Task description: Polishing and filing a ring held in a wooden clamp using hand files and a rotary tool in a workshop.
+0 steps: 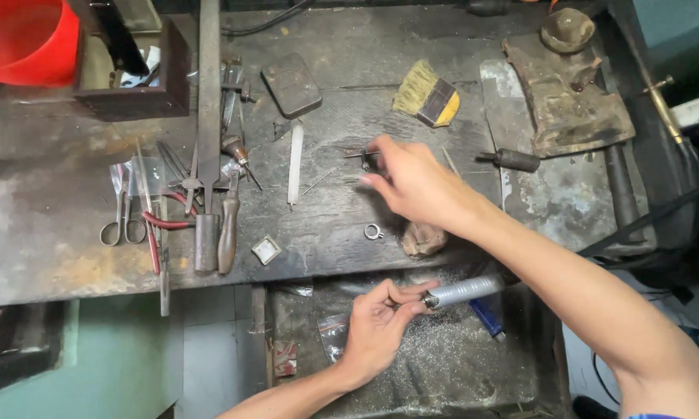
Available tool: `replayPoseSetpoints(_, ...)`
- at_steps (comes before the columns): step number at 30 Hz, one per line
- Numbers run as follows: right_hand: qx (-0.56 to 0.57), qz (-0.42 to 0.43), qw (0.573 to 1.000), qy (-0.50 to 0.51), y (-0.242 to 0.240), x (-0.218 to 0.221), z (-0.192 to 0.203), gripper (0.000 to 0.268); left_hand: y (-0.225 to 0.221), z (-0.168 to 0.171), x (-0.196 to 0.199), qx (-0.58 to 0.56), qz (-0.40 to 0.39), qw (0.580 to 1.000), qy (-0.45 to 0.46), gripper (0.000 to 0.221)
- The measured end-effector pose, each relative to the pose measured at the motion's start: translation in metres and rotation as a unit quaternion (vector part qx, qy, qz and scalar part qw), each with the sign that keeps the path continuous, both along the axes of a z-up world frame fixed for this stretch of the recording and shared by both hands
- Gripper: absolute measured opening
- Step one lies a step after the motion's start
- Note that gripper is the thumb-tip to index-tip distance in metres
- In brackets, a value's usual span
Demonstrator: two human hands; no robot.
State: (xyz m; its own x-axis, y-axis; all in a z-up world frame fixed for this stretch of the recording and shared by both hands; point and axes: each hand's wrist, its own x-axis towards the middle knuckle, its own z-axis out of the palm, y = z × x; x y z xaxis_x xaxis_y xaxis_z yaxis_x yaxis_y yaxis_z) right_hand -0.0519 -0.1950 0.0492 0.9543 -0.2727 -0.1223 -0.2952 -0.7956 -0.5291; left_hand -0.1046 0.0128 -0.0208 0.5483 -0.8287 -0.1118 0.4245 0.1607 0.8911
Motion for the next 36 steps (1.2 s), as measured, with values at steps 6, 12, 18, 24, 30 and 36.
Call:
replayPoseSetpoints(6,-0.011,-0.053,0.991,0.119,0.019,0.051,-0.005,0.014,-0.001,-0.002,-0.001,-0.057,0.051,0.993,0.089,0.014)
replayPoseSetpoints(12,-0.007,0.027,0.992,-0.124,0.006,-0.009,-0.007,0.019,-0.005,0.003,0.013,-0.031,0.054,0.996,0.071,0.018)
replayPoseSetpoints(18,0.009,-0.151,0.966,-0.209,0.062,-0.123,0.039,0.017,-0.013,0.006,0.029,-0.022,0.083,0.996,-0.009,0.019)
replayPoseSetpoints(24,-0.056,-0.123,0.946,-0.296,0.089,-0.144,0.026,0.009,-0.015,0.011,0.024,-0.063,0.105,0.991,-0.058,0.01)
replayPoseSetpoints(30,-0.127,-0.156,0.939,-0.279,0.097,-0.149,0.017,0.012,-0.014,0.011,0.023,-0.098,0.065,0.993,-0.007,0.013)
replayPoseSetpoints(36,-0.089,-0.124,0.953,-0.262,0.105,-0.14,0.036,0.009,-0.015,0.009,0.021,-0.082,0.062,0.994,0.045,0.017)
